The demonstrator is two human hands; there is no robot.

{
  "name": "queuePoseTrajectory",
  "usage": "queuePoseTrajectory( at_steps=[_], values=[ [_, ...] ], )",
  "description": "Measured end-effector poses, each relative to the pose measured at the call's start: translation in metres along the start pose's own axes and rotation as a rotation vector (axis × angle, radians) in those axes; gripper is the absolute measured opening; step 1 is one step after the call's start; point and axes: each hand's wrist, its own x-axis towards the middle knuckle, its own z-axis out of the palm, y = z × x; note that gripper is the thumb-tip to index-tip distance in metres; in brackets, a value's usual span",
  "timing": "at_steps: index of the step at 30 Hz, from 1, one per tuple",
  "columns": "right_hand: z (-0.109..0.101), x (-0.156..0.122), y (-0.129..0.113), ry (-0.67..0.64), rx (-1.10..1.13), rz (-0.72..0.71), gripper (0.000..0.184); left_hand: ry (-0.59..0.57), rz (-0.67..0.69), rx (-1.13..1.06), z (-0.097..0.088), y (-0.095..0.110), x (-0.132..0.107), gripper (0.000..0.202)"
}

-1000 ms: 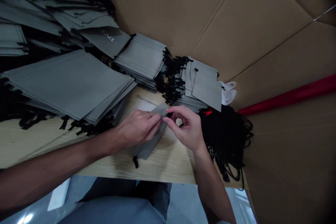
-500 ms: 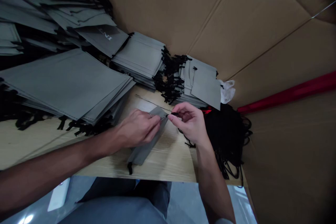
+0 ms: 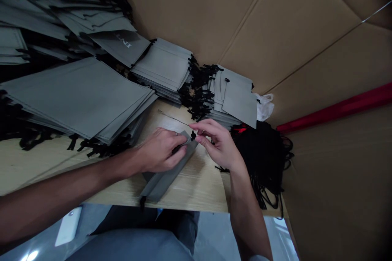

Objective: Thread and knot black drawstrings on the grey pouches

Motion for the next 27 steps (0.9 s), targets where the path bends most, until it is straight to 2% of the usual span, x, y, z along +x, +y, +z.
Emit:
queuePoseTrajectory(
  at_steps=[4,10,13,18,24,27],
  values=[
    [-0.0010,-0.0003,0.0012,-0.045,-0.006,0.022,0.027,0.019,0.011,0.006,0.0002,-0.0011,-0.0002,0.027],
    [0.0044,-0.0019,0.0043,0.121,0.106,0.094,0.012,0.043,-0.061,-0.033,0.0006,0.0003,0.0005,0.030],
    [0.0057,-0.0030,0.0050,0.131,0.128,0.133,0.009,0.052,-0.089,-0.058,-0.0004,0.0019,0.0015,0.030],
    [0.0066,-0.0037,0.0058,0.107,0.191,0.188,0.008,0.029,-0.108,-0.069,-0.0011,0.0015,0.0020,0.032],
    [0.0071,-0.0037,0.0053,0.109,0.257,0.183,0.008,0.025,-0.109,-0.069,-0.0001,0.0005,0.0019,0.033],
    [0.0058,-0.0033,0.0023,0.075,0.250,0.157,0.021,0.029,-0.107,-0.064,0.0006,-0.0003,0.0012,0.033]
  ],
)
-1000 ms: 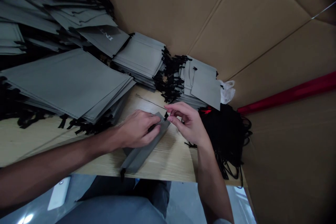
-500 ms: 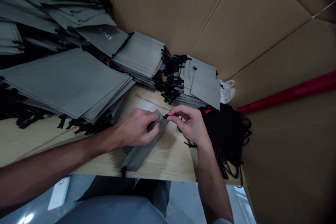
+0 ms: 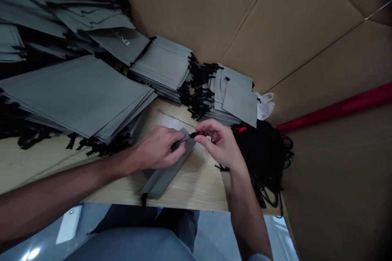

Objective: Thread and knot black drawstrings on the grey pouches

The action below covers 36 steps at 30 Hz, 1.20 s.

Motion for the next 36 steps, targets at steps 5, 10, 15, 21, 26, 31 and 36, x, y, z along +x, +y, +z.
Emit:
queuePoseTrajectory(
  at_steps=[5,10,15,21,26,31,36],
  values=[
    [0.000,0.001,-0.006,-0.079,-0.135,-0.055,0.032,-0.014,0.010,0.002,0.001,-0.002,-0.002,0.031],
    [-0.002,0.002,-0.006,-0.044,-0.197,-0.035,0.014,-0.110,0.022,-0.010,0.003,-0.004,-0.003,0.033],
    [-0.006,-0.001,-0.004,-0.056,-0.222,0.009,0.010,-0.116,0.063,0.009,0.006,-0.007,-0.002,0.033],
    [-0.005,0.000,-0.005,-0.037,-0.174,0.004,0.006,-0.063,0.099,0.023,0.005,-0.006,-0.003,0.032],
    [-0.007,0.000,-0.005,-0.030,-0.184,0.012,0.007,-0.050,0.136,0.026,0.003,-0.006,-0.003,0.029],
    [-0.013,-0.003,-0.003,-0.045,-0.199,0.036,0.009,-0.055,0.185,0.077,0.004,-0.005,-0.002,0.030],
    [-0.014,-0.002,-0.004,-0.065,-0.150,0.045,0.016,-0.052,0.141,0.064,0.006,-0.005,-0.002,0.030]
  ],
)
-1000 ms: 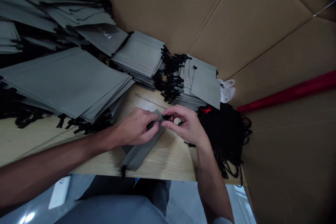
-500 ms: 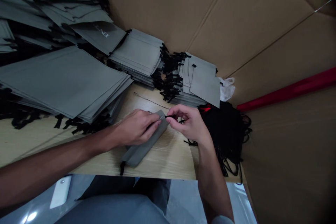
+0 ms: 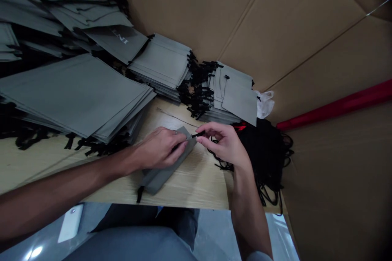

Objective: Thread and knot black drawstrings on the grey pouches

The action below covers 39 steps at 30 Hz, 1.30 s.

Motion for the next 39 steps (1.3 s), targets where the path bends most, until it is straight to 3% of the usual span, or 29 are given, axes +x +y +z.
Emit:
queuePoseTrajectory(
  at_steps=[7,21,24,27,30,36,39],
  values=[
    [-0.003,0.004,-0.001,0.019,-0.046,-0.130,0.019,-0.015,-0.084,-0.014,0.000,0.000,0.000,0.032],
    [0.002,0.001,0.002,0.118,-0.064,-0.078,0.013,-0.048,-0.087,0.042,0.001,0.000,0.000,0.032],
    [0.002,0.001,-0.001,0.084,-0.084,-0.103,0.018,-0.039,-0.089,0.045,0.000,0.000,0.000,0.032],
    [0.002,0.003,-0.005,0.012,-0.129,-0.123,0.024,-0.027,-0.080,0.039,0.001,-0.001,-0.001,0.031],
    [0.003,0.004,-0.004,-0.010,-0.161,-0.113,0.013,-0.008,-0.066,0.037,0.002,-0.001,-0.001,0.030],
    [0.000,0.000,0.000,0.063,-0.106,-0.062,0.008,0.025,0.010,0.001,-0.003,0.004,0.004,0.030],
    [0.002,-0.002,-0.006,0.139,-0.055,-0.088,0.009,0.091,0.058,0.115,-0.012,0.007,0.005,0.029]
  ],
)
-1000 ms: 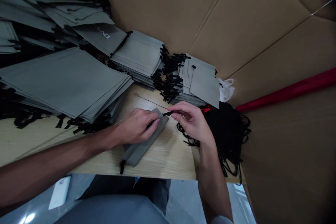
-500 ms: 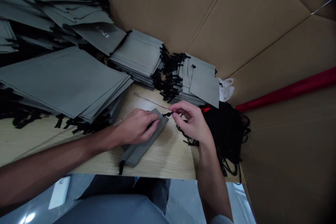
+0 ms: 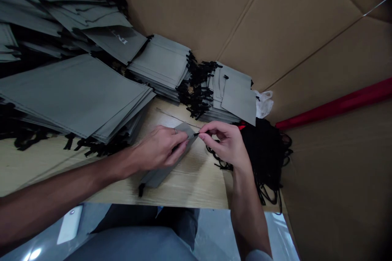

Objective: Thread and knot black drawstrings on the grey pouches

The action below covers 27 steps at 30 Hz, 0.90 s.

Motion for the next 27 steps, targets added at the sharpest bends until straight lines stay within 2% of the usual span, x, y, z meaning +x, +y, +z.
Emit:
queuePoseTrajectory(
  at_steps=[4,6,9,11,12,14,16,19,21,27],
  values=[
    [0.001,-0.005,-0.017,0.089,0.052,-0.155,0.003,0.084,0.073,0.231,-0.020,0.000,-0.001,0.021],
    [-0.001,-0.008,-0.024,0.083,0.053,-0.202,0.003,0.112,0.077,0.268,-0.028,-0.001,-0.002,0.027],
    [-0.004,-0.010,-0.024,-0.034,-0.020,-0.116,0.008,0.071,0.085,0.300,-0.031,0.001,-0.002,0.029],
    [-0.003,-0.008,-0.016,-0.186,-0.121,-0.015,0.009,-0.037,0.099,0.274,-0.026,0.004,-0.001,0.016],
    [-0.001,-0.007,-0.010,-0.266,-0.172,0.021,0.012,-0.105,0.084,0.235,-0.021,0.005,-0.001,0.017],
    [0.006,-0.005,0.000,-0.390,-0.237,0.063,0.017,-0.243,-0.024,0.128,-0.009,0.007,-0.001,0.024],
    [0.012,-0.004,0.006,-0.435,-0.249,0.074,0.021,-0.334,-0.180,0.060,0.003,0.007,0.000,0.029],
    [0.016,-0.004,0.007,-0.399,-0.212,0.076,0.019,-0.353,-0.351,0.060,0.022,0.001,0.000,0.032],
    [0.015,-0.005,0.007,-0.365,-0.191,0.088,0.015,-0.343,-0.380,0.079,0.032,-0.004,0.001,0.025],
    [0.018,-0.009,0.023,-0.375,-0.196,0.161,0.016,-0.330,-0.205,0.301,0.051,-0.001,0.009,0.016]
  ],
)
